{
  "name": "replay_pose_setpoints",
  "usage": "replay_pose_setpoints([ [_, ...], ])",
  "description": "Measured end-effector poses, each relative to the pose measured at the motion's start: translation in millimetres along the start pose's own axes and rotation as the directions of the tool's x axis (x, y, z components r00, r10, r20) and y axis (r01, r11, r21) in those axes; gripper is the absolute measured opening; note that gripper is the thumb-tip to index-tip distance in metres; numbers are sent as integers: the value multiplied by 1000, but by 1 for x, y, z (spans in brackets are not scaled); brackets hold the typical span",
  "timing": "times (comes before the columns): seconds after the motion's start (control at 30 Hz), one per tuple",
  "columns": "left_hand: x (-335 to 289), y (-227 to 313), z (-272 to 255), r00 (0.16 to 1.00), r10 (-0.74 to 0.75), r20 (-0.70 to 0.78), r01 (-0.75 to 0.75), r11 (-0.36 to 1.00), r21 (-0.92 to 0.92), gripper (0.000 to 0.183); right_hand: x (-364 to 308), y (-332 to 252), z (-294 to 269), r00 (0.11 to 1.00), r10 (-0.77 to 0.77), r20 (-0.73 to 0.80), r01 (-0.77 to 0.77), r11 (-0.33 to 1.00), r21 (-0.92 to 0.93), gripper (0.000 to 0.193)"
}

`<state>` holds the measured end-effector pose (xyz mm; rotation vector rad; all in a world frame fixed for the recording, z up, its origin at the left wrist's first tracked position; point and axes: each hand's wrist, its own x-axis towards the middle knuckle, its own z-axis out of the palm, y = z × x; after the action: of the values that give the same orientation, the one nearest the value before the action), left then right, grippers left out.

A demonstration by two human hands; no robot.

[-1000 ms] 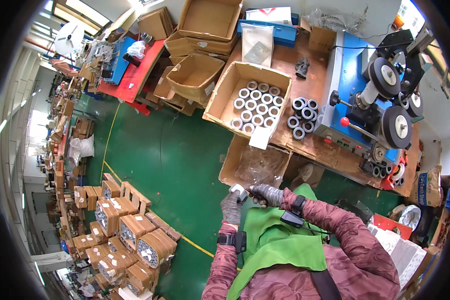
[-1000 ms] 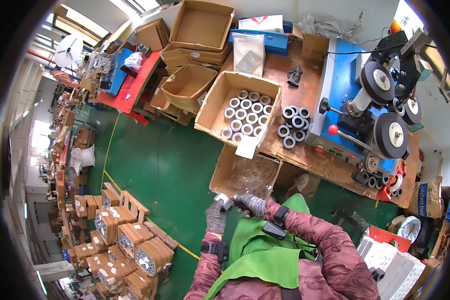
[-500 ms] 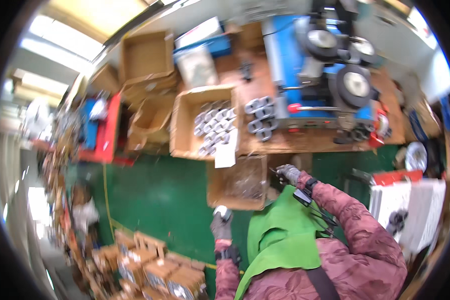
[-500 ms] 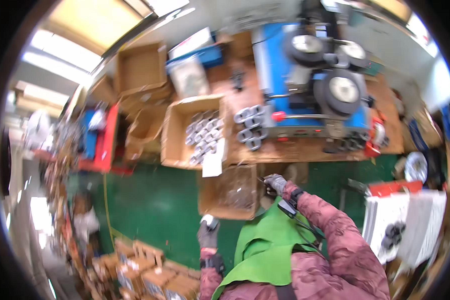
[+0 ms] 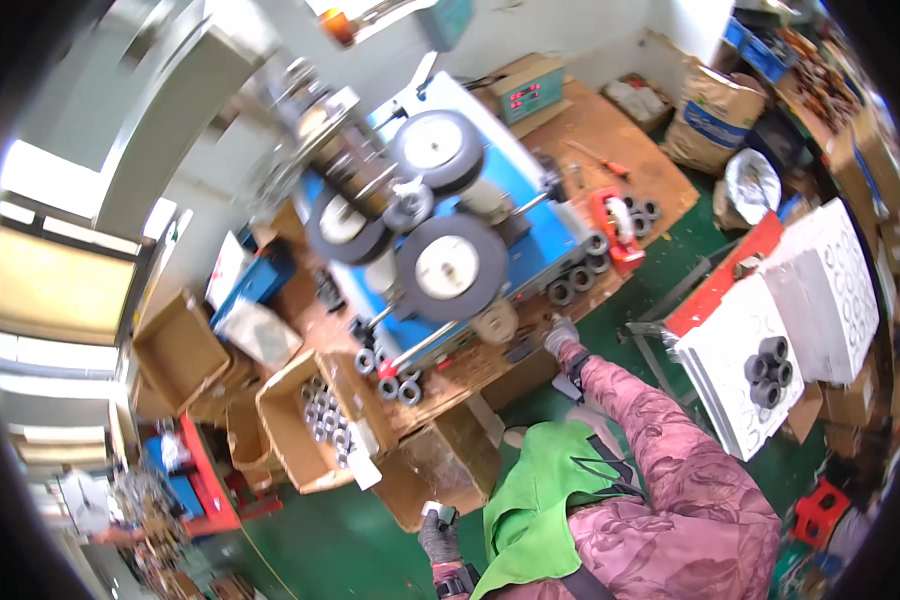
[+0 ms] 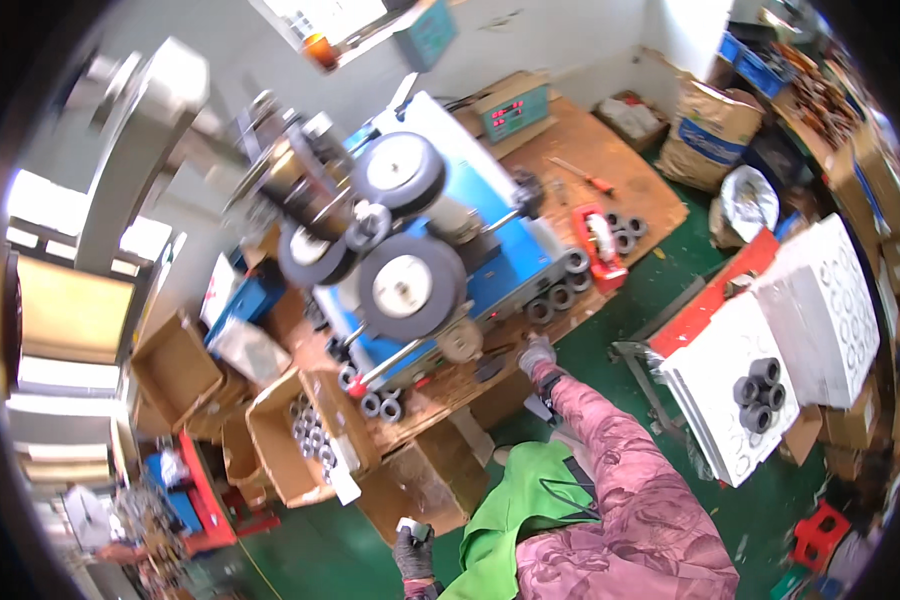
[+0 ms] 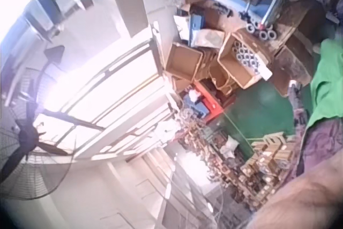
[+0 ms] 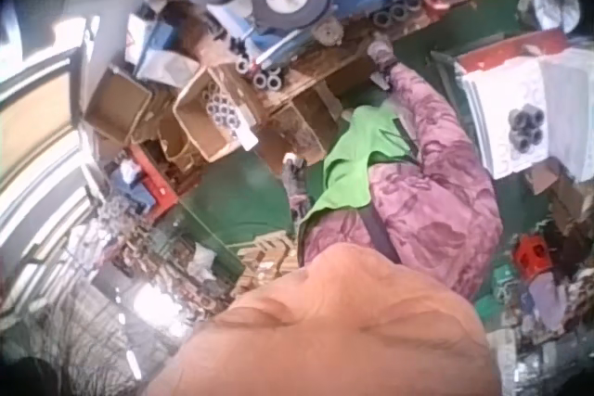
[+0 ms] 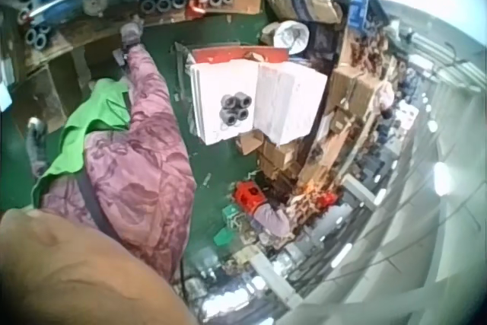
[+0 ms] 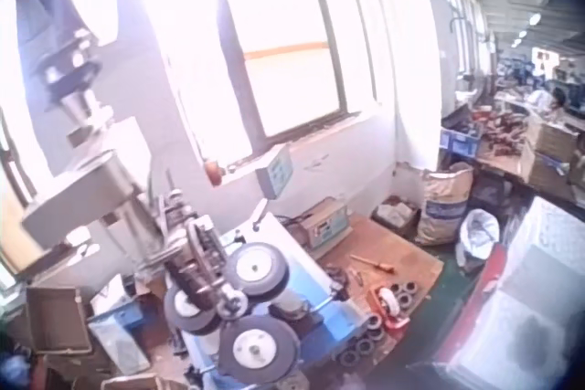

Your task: The person picks up a metal ring, wraps tape around it by hand, and places it into a machine. They pull a lever to rotate the ring against the rollers, remove it, and place the finished ring onto a tray.

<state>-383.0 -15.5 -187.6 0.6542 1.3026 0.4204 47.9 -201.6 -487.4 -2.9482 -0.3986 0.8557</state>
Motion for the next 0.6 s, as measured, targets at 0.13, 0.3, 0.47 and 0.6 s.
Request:
replay_pose_setpoints([
  [0.13, 1, 2, 58, 994, 52, 91, -68, 981, 180, 36, -90, 46, -134, 965, 191, -182, -57, 825, 562, 32],
  [0.3, 32, -17, 143, 906, 192, 377, -400, 678, 617, 24, -65, 162, -206, 836, 360, -415, -73, 821, 567, 31],
  [0.47, 18, -17, 199, 932, 144, 333, -325, 741, 588, 26, -12, 175, -251, 904, 405, -137, -252, 765, 593, 49],
  [0.6, 8, -16, 213, 893, 209, 398, -437, 611, 660, 25, 26, 187, -234, 872, 479, 103, -424, 632, 649, 58],
])
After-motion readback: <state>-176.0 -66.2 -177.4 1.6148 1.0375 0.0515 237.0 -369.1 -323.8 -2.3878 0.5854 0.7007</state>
